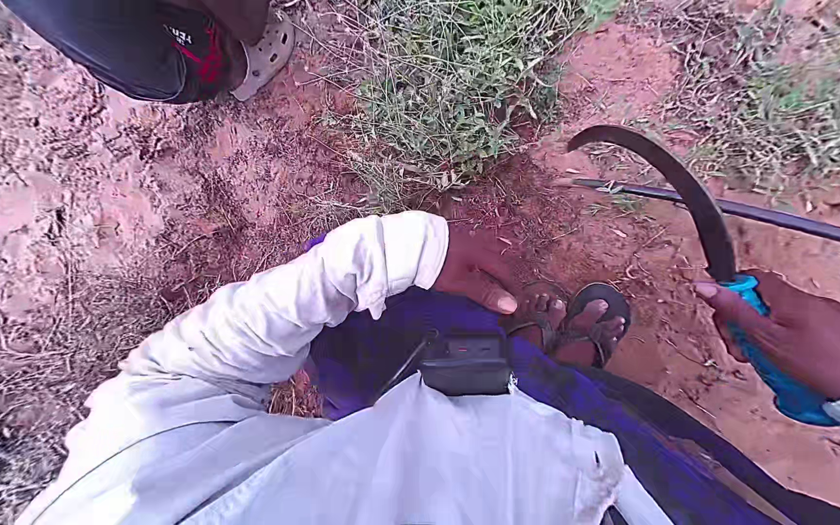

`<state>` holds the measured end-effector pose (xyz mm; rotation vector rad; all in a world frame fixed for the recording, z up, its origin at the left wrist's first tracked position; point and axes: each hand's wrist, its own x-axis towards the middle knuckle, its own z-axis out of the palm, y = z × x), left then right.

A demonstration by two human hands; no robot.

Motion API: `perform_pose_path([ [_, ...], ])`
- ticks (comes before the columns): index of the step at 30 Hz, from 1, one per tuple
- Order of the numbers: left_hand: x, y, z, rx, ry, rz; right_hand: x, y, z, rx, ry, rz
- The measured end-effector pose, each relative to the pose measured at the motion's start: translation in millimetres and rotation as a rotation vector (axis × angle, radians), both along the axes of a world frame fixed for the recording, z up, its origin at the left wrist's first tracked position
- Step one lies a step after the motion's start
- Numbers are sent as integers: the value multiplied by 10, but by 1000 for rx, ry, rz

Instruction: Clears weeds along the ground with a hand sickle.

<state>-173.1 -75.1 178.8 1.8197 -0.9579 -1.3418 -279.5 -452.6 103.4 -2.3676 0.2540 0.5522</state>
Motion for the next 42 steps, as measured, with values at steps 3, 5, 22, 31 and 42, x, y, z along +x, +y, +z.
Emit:
perform_pose_path([
  [3, -449, 363, 160, -219, 113, 29, -56, 78, 208, -13, -35, 21],
  [5, -607, 497, 299, -208, 127, 32, -71, 139, 313, -39, -63, 50],
  [22, 283, 149, 405, 227, -477, 338, 27, 334, 212, -137, 90, 144],
  [31, 1099, -840, -1806, 706, -619, 101, 69, 123, 8, -81, 195, 64],
  [42, 1602, 893, -2249, 1152, -623, 660, 162, 51, -303, -1, 276, -32],
])
